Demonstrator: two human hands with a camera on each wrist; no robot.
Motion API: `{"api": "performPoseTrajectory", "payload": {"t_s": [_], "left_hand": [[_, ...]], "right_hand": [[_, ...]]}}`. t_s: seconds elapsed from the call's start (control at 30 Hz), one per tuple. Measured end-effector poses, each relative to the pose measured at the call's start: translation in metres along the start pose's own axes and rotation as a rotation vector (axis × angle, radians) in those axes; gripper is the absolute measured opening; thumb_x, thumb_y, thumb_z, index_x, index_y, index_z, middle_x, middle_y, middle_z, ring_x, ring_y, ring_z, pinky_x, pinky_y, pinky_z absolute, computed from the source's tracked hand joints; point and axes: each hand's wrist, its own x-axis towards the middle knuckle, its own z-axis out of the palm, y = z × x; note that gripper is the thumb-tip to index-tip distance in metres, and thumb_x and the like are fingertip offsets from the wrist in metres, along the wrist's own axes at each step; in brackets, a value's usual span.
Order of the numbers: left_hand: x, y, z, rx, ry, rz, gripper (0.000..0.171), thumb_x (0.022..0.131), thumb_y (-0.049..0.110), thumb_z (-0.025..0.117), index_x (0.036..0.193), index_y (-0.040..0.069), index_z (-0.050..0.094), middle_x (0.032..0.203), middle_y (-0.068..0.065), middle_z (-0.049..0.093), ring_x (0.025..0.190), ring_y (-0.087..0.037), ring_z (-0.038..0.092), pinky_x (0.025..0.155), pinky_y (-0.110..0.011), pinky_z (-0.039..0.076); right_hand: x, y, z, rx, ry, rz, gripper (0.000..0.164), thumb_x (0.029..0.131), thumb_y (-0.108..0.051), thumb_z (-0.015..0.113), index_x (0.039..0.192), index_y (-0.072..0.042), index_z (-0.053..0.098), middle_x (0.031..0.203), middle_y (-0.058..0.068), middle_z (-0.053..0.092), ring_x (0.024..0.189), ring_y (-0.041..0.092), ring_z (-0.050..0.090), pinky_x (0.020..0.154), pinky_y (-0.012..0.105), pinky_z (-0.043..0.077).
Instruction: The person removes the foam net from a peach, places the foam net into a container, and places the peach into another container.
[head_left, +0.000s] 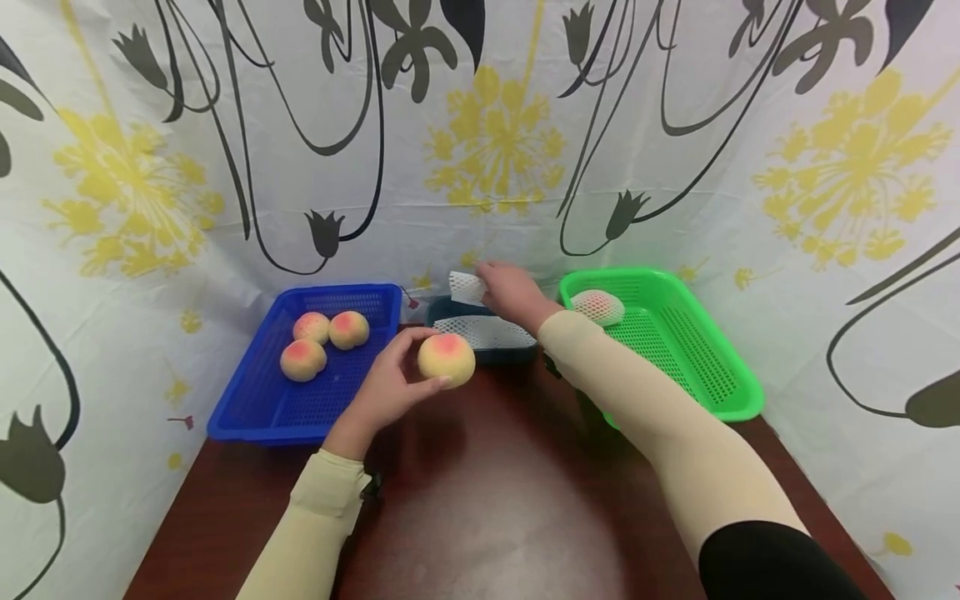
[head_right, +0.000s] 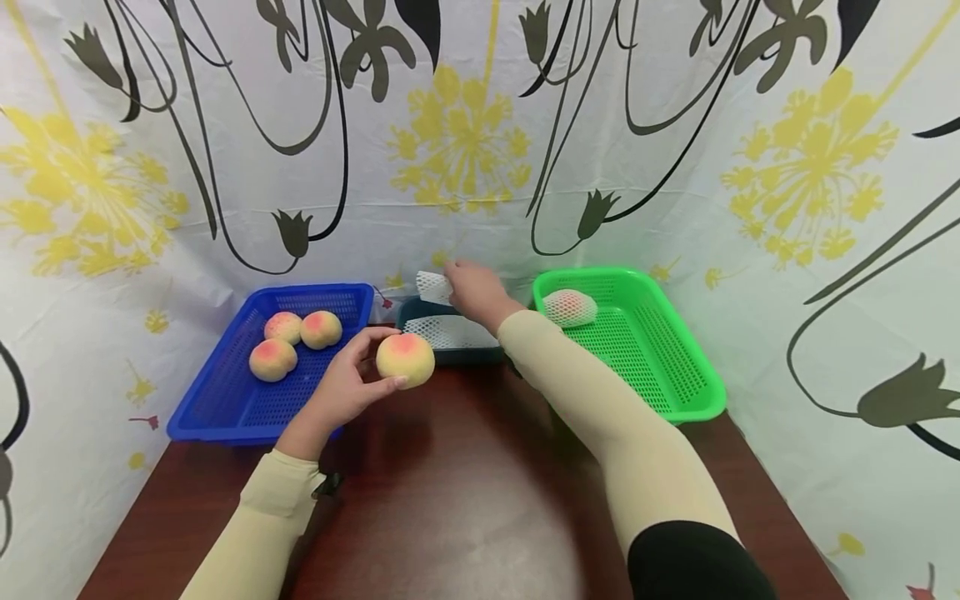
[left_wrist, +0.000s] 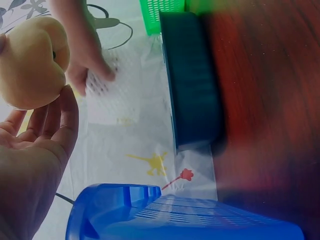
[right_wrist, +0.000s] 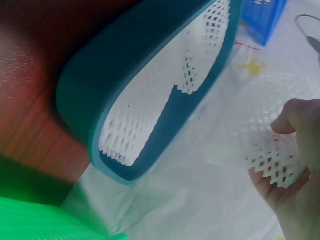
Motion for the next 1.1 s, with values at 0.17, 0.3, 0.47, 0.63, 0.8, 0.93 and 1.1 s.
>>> {"api": "performPoseTrajectory", "payload": {"t_s": [0.17,0.3,0.47,0.63,0.8,0.93,1.1], "left_hand": [[0.002,-0.001,-0.002,-0.026,0.001,0.017,0.064,0.083,0.007,0.083,0.138,0.003,0.052,0.129,-0.011,0.058,0.106,-0.023,0.061,0.09,-0.051,0.053],[0.003,0.0,-0.004,-0.039,-0.001,0.013,0.064,0.083,0.006,0.083,0.138,0.001,0.051,0.129,-0.012,0.058,0.106,-0.024,0.061,0.091,-0.051,0.052],[0.002,-0.001,-0.005,-0.03,0.002,0.003,0.065,0.084,0.007,0.082,0.139,0.001,0.05,0.129,-0.011,0.058,0.107,-0.024,0.061,0.09,-0.046,0.054],[0.003,-0.002,-0.005,-0.047,-0.005,-0.004,0.064,0.084,0.007,0.083,0.139,0.003,0.051,0.13,-0.012,0.058,0.108,-0.025,0.062,0.09,-0.051,0.053],[0.003,-0.003,-0.007,-0.043,0.001,-0.01,0.066,0.083,0.007,0.083,0.14,0.003,0.05,0.13,-0.01,0.057,0.108,-0.024,0.061,0.09,-0.053,0.053],[0.003,-0.004,-0.009,-0.027,0.016,-0.007,0.066,0.083,0.008,0.084,0.139,0.001,0.05,0.129,-0.011,0.058,0.107,-0.024,0.061,0.091,-0.054,0.052],[0.001,-0.004,-0.012,-0.021,0.016,-0.026,0.066,0.084,0.01,0.083,0.14,0.002,0.05,0.129,-0.01,0.058,0.107,-0.023,0.061,0.091,-0.054,0.052]], "right_hand": [[0.017,-0.005,0.013,-0.062,0.025,-0.019,0.02,0.096,-0.009,0.061,0.115,-0.011,0.057,0.106,0.007,0.056,0.089,0.025,0.059,0.074,0.041,0.051],[0.026,-0.007,0.028,-0.114,0.052,-0.026,0.024,0.098,-0.009,0.062,0.121,-0.008,0.057,0.109,0.009,0.056,0.092,0.027,0.058,0.075,0.042,0.051],[0.031,-0.006,0.058,-0.184,0.072,-0.046,0.025,0.101,-0.011,0.061,0.124,-0.006,0.057,0.112,0.011,0.058,0.097,0.027,0.059,0.08,0.04,0.054],[0.032,-0.005,0.081,-0.185,-0.006,-0.011,0.022,0.102,-0.012,0.059,0.123,-0.007,0.056,0.117,0.011,0.058,0.106,0.027,0.06,0.09,0.041,0.054],[0.031,-0.009,0.084,-0.068,-0.115,0.027,0.028,0.098,-0.029,0.067,0.116,-0.009,0.06,0.108,0.008,0.059,0.098,0.025,0.06,0.088,0.042,0.053],[0.033,-0.011,0.086,0.01,-0.154,0.008,0.037,0.105,-0.043,0.051,0.102,-0.01,0.07,0.098,0.005,0.063,0.091,0.023,0.061,0.088,0.042,0.052],[0.037,-0.012,0.092,0.008,-0.2,0.023,0.027,0.105,-0.034,0.056,0.101,-0.011,0.071,0.099,0.006,0.064,0.092,0.024,0.062,0.088,0.042,0.053]]}}
